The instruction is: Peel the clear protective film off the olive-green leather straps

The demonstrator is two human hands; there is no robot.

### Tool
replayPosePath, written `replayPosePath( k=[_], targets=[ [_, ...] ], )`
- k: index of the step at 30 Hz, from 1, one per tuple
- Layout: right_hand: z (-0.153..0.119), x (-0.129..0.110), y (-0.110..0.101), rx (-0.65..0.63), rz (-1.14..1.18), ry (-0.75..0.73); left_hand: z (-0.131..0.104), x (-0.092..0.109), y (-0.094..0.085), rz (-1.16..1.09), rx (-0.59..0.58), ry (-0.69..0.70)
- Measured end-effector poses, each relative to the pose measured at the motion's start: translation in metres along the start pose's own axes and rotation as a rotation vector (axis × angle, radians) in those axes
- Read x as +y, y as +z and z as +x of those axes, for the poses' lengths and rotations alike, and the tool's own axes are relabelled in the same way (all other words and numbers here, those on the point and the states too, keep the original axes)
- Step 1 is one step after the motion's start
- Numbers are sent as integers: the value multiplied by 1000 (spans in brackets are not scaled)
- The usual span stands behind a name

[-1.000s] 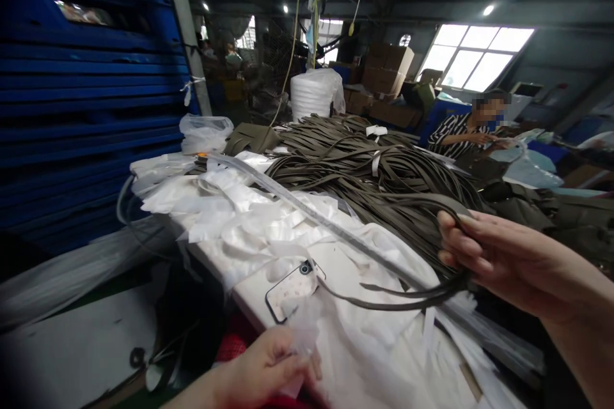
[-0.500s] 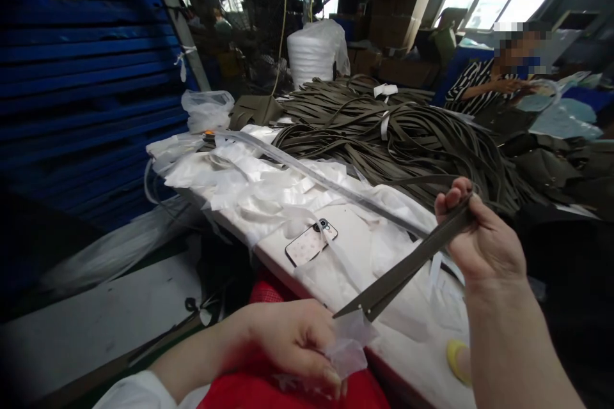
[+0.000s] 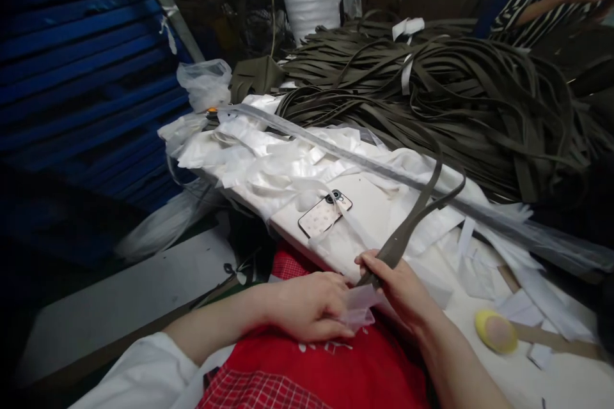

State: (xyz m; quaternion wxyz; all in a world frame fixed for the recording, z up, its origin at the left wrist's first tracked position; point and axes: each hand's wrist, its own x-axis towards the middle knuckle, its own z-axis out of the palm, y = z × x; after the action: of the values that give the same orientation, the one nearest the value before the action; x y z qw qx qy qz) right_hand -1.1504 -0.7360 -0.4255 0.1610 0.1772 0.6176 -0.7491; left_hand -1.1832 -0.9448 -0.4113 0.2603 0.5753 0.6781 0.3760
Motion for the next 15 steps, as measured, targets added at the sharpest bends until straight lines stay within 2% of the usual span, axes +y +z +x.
replayPosePath(
  k=[3,5,7,10,12,15],
  targets=[
    [-3,-5,-11,-53,-17,-45,-7,-9,-4,-538,2,-83],
    [-7,-6,-12,-129,40,22,-11,-13,-5,-713,54,-159],
    [-10,-5,-6,-227,55,84,-13,-15,-5,-707,114,-192],
    [-11,-3,2,-295,-106,83,-18,-15,-6,-544,159,-146],
    [-10,-4,2,-190,-213,8,-23,-13,-12,-396,203,-121],
    [-10,-10,-9,124,-237,-234,-35,-9,-25,-223,272,-134]
  ],
)
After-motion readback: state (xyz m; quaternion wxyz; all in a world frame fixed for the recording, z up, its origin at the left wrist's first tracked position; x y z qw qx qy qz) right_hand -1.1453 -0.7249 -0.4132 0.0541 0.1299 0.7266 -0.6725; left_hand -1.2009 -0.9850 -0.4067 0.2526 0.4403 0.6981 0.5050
